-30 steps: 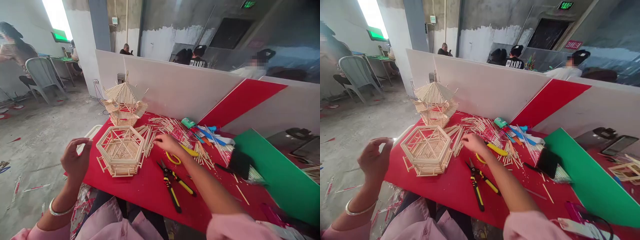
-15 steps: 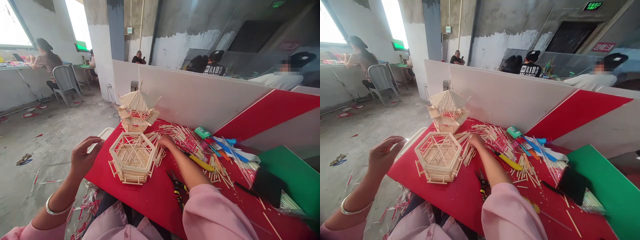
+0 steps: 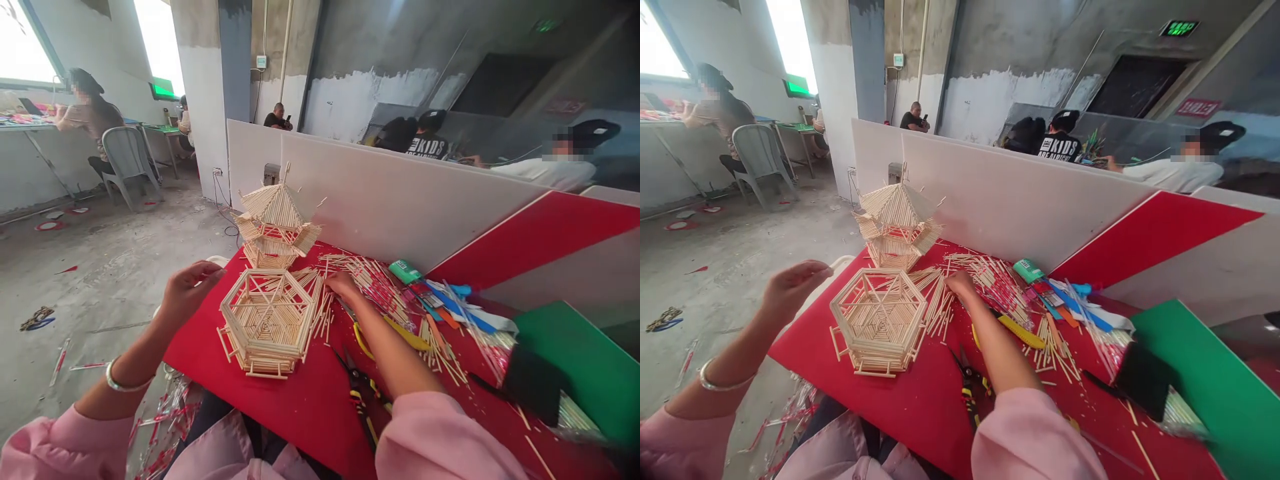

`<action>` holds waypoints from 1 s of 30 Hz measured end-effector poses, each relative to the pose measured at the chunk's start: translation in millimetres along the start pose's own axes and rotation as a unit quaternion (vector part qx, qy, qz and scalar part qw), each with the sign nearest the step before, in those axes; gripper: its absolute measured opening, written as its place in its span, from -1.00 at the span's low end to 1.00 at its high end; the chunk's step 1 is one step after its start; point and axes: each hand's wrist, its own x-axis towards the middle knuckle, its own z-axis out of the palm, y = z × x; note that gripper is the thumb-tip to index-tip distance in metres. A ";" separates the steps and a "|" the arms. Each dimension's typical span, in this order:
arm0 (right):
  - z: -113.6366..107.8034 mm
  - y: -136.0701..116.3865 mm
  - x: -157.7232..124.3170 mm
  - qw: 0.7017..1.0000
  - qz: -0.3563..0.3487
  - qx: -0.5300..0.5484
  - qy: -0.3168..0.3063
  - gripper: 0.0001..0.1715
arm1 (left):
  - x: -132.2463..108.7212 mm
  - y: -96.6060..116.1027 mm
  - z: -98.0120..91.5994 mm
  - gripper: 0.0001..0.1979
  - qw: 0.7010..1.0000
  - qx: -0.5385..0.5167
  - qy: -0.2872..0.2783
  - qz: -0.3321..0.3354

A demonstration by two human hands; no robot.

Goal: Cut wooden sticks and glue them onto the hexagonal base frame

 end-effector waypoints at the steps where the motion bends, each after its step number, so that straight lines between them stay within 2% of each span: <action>1: -7.8 -0.4 -1.4 1.000 -0.009 0.023 0.001 -0.58 | 7.7 1.3 -0.2 -0.77 1.000 -0.007 -0.020 -0.015; 3: -26.8 -3.6 -4.5 0.997 -0.022 0.067 0.000 -0.60 | 23.8 4.7 2.1 -0.79 0.997 -0.013 -0.059 -0.040; 5: -48.2 -10.9 -9.3 0.992 -0.050 0.113 0.025 -0.65 | 40.0 8.8 8.2 -0.81 0.993 -0.011 -0.101 -0.056; 8: -77.8 -29.1 -19.6 0.972 -0.110 0.184 0.096 -0.60 | 62.4 15.9 24.9 -0.85 0.982 -0.001 -0.170 -0.076; 11: -94.5 -51.1 -26.9 0.941 -0.172 0.241 0.165 -0.51 | 81.6 23.8 48.6 -0.88 0.973 0.012 -0.209 -0.100; 14: -93.1 -69.7 -22.8 0.917 -0.221 0.272 0.189 -0.47 | 96.9 30.6 76.0 -0.82 0.962 0.028 -0.229 -0.146; 18: -74.3 -84.5 -2.1 0.901 -0.266 0.290 0.184 -0.45 | 112.9 32.4 111.3 -0.58 0.946 0.050 -0.249 -0.203; 21: -61.5 -91.8 14.4 0.894 -0.288 0.297 0.174 -0.46 | 123.7 26.5 132.3 -0.47 0.934 0.062 -0.271 -0.225; 25: -53.6 -99.9 29.3 0.888 -0.313 0.302 0.146 -0.51 | 135.8 17.6 149.0 -0.46 0.928 0.066 -0.286 -0.232; 30: -51.3 -103.2 39.9 0.889 -0.331 0.295 0.120 -0.61 | 144.5 18.6 155.5 -0.59 0.918 0.080 -0.303 -0.244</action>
